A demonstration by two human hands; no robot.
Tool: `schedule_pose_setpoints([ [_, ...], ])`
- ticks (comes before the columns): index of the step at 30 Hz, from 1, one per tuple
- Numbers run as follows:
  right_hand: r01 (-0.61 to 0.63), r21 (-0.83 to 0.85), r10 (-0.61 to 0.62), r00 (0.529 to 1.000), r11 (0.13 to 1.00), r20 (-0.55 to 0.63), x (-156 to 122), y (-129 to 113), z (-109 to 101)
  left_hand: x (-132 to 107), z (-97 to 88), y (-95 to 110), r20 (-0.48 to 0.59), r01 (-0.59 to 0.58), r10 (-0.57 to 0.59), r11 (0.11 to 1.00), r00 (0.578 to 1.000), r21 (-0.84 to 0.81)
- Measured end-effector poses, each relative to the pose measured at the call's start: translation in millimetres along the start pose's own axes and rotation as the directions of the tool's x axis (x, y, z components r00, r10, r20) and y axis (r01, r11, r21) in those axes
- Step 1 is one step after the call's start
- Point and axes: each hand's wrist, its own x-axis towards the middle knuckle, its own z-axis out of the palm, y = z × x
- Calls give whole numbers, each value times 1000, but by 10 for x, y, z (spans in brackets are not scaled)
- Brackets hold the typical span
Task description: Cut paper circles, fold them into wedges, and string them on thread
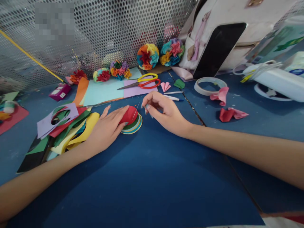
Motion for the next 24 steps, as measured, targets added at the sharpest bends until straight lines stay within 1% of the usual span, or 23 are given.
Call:
schedule_pose_setpoints([
  [5,6,-12,-6,1000,1000,6,-1,6,0,1,2,-5,-10,-13,13,1000,1000,26],
  [10,9,-25,-8,1000,1000,11,-3,-2,-2,5,-23,4,-38,-53,58,990,998,132],
  [14,9,-36,-8,1000,999,16,0,-10,-4,3,-44,-9,-39,-93,104,972,994,215],
  [17,8,-38,-8,1000,999,15,3,4,-6,0,-59,-50,-47,-106,119,969,992,224],
  [19,2,-32,-1,1000,999,15,2,19,-8,-5,-84,-76,-102,-119,139,976,985,181],
  [21,15,-27,-14,1000,1000,5,-8,27,-9,-16,-134,-73,-199,-147,162,985,966,90],
  [23,53,-29,-53,999,998,-4,-29,21,-8,-29,-209,-22,-296,-148,125,987,947,-58],
  [24,75,-31,-75,997,997,-2,-44,11,-7,-36,-252,21,-324,-124,67,979,944,-160],
])
